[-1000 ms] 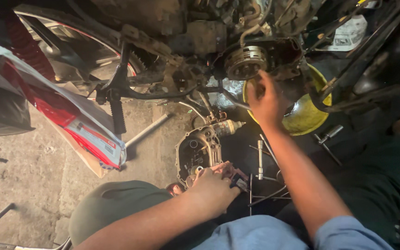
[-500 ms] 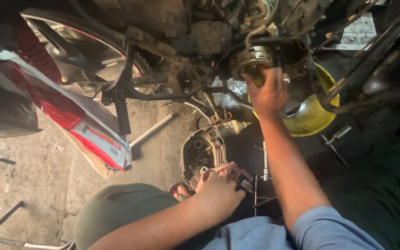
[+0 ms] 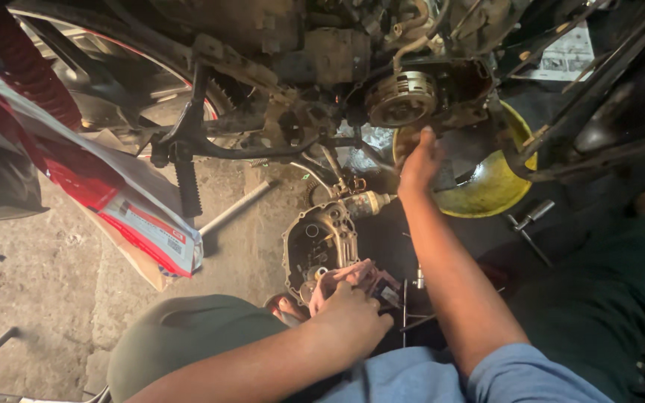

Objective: The person works on a motorcycle engine, using a T-handle wrench to loosen and tighten bolts on the crankshaft pulley. They remove a bolt, wipe the area with a cloth, and reinsert the bolt before tightening it again.

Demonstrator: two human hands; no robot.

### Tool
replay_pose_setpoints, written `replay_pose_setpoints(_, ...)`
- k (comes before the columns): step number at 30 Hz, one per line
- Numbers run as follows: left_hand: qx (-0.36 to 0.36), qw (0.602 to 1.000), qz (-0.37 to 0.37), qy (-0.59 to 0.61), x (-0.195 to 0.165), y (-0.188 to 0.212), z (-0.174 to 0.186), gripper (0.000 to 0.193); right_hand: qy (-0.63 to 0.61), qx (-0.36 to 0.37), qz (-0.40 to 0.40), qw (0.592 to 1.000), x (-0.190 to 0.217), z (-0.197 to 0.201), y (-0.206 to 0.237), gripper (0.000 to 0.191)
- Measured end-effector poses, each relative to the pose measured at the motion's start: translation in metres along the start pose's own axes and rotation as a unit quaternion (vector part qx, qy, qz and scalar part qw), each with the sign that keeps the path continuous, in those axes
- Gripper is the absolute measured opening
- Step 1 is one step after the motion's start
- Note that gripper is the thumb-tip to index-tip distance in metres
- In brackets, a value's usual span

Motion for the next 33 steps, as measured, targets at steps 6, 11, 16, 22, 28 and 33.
replay_pose_setpoints(6, -0.045, 0.996, -0.031, -0.066, 0.027, -0.018, 0.033, 0.028, 0.417, -0.014, 0.481, 0.771, 0.076, -0.006, 0.036, 0.028)
replay_pose_setpoints(11, -0.395, 0.907, 0.0, -0.146, 0.103, -0.073, 0.136, 0.032, 0.49, 0.025, 0.477, 0.729, 0.091, -0.007, 0.032, 0.033)
replay_pose_setpoints(16, -0.491, 0.798, 0.041, -0.346, 0.15, -0.111, 0.169, 0.055, 0.581, 0.013, 0.525, 0.622, 0.089, -0.015, 0.018, 0.036)
replay_pose_setpoints(22, -0.447, 0.823, 0.047, -0.348, 0.175, -0.138, 0.166, 0.04, 0.564, 0.064, 0.536, 0.625, 0.094, -0.015, 0.005, 0.042)
replay_pose_setpoints(28, -0.444, 0.845, 0.001, -0.298, 0.188, -0.157, 0.163, 0.013, 0.568, 0.094, 0.511, 0.638, 0.095, -0.019, 0.001, 0.034)
replay_pose_setpoints(33, -0.451, 0.838, -0.044, -0.304, 0.186, -0.165, 0.168, 0.007, 0.537, 0.097, 0.544, 0.638, 0.101, -0.02, 0.002, 0.033)
Point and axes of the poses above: each hand's wrist, its own y-axis away from the middle knuckle, its own z-axis out of the back of the hand, x = y × z, the point moved 6 cm from there along -y, towards the middle knuckle
